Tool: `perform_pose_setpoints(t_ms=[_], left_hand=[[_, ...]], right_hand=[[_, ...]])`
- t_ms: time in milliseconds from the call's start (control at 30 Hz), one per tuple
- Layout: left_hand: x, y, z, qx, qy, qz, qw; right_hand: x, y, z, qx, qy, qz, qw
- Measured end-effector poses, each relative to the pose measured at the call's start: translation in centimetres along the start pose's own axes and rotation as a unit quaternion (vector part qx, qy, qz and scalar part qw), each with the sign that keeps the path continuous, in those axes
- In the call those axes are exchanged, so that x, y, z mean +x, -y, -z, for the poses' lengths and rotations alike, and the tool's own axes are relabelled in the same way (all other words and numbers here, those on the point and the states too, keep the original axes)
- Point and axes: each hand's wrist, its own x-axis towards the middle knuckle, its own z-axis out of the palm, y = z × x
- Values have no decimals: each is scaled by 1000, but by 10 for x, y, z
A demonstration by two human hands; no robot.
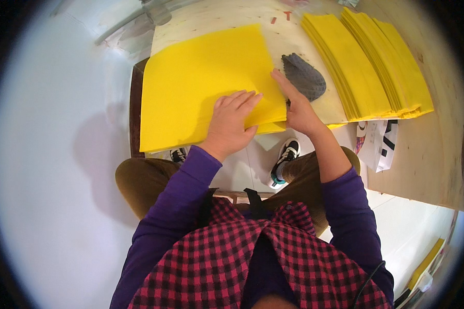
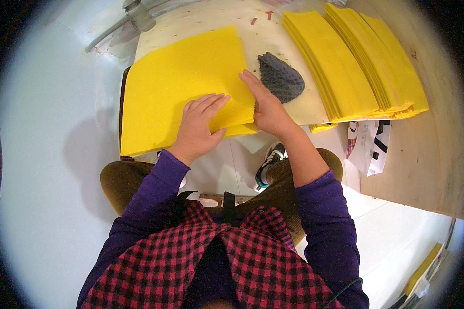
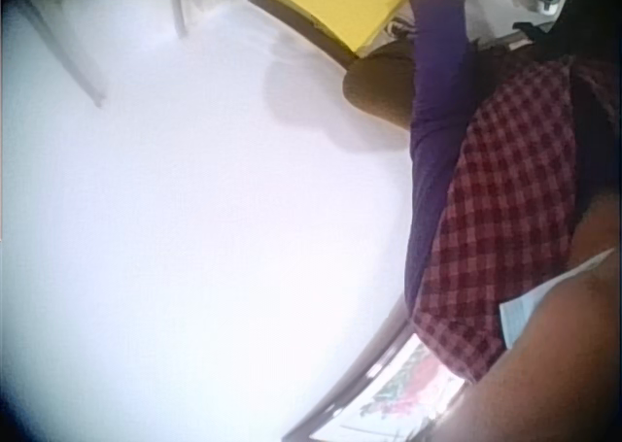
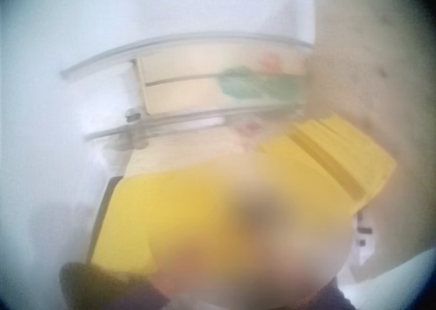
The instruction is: The person folds yellow foam sheets on a table, aligning edges and pressing creases to create uniform folds. The person stacks the folded sheets and repeats the folding process with additional sheets.
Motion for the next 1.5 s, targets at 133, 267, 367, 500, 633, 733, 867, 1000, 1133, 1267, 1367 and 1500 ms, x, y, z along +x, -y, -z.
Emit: perform_pose_setpoints(t_ms=[133, 267, 367, 500, 633, 733, 867, 1000, 1133, 1267, 1367, 1500], left_hand=[[-5, 1, -6, 2, 11, 6, 1000], [-7, 5, -9, 14, -4, -7, 1000], [-14, 8, -3, 51, -10, 1, 999], [-36, 22, 19, 123, -3, 33, 992], [-80, 60, 63, 161, -14, 81, 984], [-112, 94, 87, 134, -77, 149, 977], [-132, 131, 99, -16, -155, 228, 961], [-140, 147, 104, -128, -198, 269, 934], [-140, 158, 108, -186, -216, 275, 918], [-142, 167, 106, -177, -214, 234, 932], [-141, 173, 109, -203, -195, 218, 935], [-133, 175, 114, -284, -184, 242, 909]], right_hand=[[-1, -7, -3, -25, 15, 84, 996], [0, -14, -6, -24, 50, 75, 996], [0, -18, -8, -11, 51, 50, 997], [3, -22, -7, -16, 64, 28, 997], [3, -21, -9, -1, 49, 7, 999], [3, -20, -10, 30, 38, -6, 999], [8, -16, -9, 17, 38, -32, 999], [9, -10, -9, 35, 33, -48, 998], [9, -6, -8, 26, 32, -57, 998], [9, -3, -8, 29, 40, -61, 997], [9, -5, -8, 24, 37, -73, 996], [8, -7, -10, 23, 14, -91, 995]])
